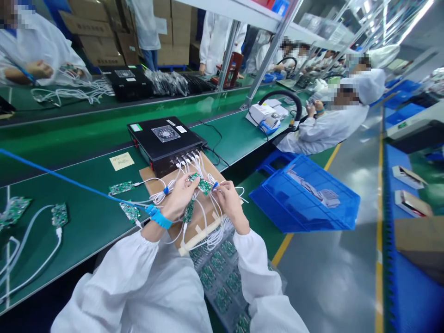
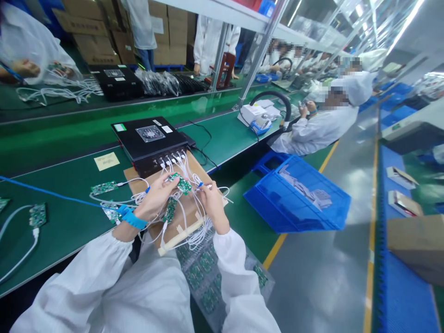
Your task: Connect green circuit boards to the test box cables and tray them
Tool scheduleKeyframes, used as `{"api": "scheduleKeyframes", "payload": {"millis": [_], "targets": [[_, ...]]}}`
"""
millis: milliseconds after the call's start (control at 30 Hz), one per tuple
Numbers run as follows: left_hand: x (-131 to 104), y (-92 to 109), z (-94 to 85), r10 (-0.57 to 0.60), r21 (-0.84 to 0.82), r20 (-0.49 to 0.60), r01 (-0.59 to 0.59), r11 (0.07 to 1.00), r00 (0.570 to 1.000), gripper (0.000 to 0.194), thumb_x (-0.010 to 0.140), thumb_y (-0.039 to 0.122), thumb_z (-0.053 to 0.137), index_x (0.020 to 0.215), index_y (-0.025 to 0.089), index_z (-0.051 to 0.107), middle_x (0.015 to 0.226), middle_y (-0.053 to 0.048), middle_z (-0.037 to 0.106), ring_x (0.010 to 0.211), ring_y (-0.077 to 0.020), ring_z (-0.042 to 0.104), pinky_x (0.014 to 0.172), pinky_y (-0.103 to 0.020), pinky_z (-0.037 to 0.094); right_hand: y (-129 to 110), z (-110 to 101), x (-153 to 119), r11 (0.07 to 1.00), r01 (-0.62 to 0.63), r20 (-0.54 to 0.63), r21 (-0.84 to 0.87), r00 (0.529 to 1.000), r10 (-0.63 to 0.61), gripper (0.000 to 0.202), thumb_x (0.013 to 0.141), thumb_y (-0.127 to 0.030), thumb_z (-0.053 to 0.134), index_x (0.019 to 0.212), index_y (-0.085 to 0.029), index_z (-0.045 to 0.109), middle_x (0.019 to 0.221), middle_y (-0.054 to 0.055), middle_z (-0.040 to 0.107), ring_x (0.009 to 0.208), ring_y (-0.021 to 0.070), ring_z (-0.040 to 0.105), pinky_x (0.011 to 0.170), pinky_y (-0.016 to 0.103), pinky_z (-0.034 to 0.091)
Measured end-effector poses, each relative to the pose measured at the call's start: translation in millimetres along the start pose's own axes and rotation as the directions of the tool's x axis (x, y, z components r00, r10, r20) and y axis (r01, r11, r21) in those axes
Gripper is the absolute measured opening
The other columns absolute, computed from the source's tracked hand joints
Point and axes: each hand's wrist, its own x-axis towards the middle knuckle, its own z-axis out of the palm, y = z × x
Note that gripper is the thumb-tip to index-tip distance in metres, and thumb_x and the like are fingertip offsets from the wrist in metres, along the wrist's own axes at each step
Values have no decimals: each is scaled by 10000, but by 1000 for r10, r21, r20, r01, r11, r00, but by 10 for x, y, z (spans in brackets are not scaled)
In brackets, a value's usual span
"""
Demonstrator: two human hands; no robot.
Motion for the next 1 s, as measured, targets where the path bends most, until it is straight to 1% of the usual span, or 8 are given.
{"api": "scheduleKeyframes", "payload": {"millis": [67, 200, 300, 367, 467, 633, 800, 1000], "targets": [[87, -42, 21, 11, 29, -23, -10, 1000, 1000, 491, 799, 417, 814, 1157, 156, 604, 882, -62, 758, 714, -156, 686, 662, -258, 506, 2, -2, -26, 983, -3, -58, 184, 998, 13, 199, 979, -236, 578, 1027, -194, 766, 1095, 107, 672, 941, 209, 693, 848, 357, 586], [188, -73, 26, 59, 92, -25, -57, 994, 998, 410, 764, 311, 832, 1077, 149, 623, 873, -59, 746, 744, -165, 696, 648, -246, 504, -53, -17, -70, 871, -96, 8, 482, 994, 106, 252, 983, -348, 604, 1112, -199, 762, 953, 73, 726, 671, 170, 701, 674, 323, 607], [199, -75, 19, 65, 132, -31, -60, 989, 997, 388, 755, 274, 834, 1064, 147, 637, 839, -54, 730, 722, -164, 683, 616, -240, 489, -110, -22, -92, 813, -118, 39, 570, 992, 116, 305, 963, -413, 635, 1146, -204, 760, 1061, 90, 703, 691, 160, 715, 648, 311, 622], [191, -81, 14, 57, 148, -28, -52, 988, 998, 386, 758, 282, 834, 1066, 148, 642, 838, -57, 727, 728, -170, 682, 613, -242, 487, -144, -24, -105, 790, -115, 45, 602, 993, 111, 355, 947, -426, 657, 1209, -199, 735, 1114, 98, 689, 736, 158, 728, 690, 317, 638], [185, -106, 7, 65, 150, -31, -60, 987, 997, 391, 760, 296, 835, 1065, 149, 640, 865, -61, 732, 750, -171, 686, 650, -250, 503, -176, -20, -124, 751, -147, 56, 644, 988, 145, 393, 942, -423, 675, 1247, -177, 684, 955, 71, 736, 746, 178, 748, 745, 339, 642], [220, -169, -5, 81, 112, -31, -77, 991, 996, 400, 766, 276, 815, 1092, 154, 618, 860, -43, 722, 756, -167, 688, 749, -287, 540, -150, 17, -143, 744, -181, 1, 643, 972, 236, 304, 936, -463, 690, 1084, -198, 711, 736, 23, 740, 616, 190, 727, 633, 322, 615], [242, -187, -2, 65, 116, -57, -58, 991, 996, 412, 758, 276, 816, 1095, 157, 612, 886, -57, 728, 785, -182, 700, 719, -280, 533, -93, 43, -145, 838, -72, -109, 541, 982, 155, 212, 955, -407, 681, 1024, -236, 786, 892, 42, 759, 579, 160, 701, 587, 313, 586], [232, -164, 14, 68, 121, -47, -62, 991, 997, 411, 738, 299, 832, 1062, 163, 618, 912, -62, 734, 792, -182, 698, 696, -273, 530, -87, 52, -161, 853, -61, -122, 519, 982, 144, 221, 964, -404, 667, 1037, -245, 801, 1008, 58, 759, 579, 140, 683, 595, 316, 596]]}}
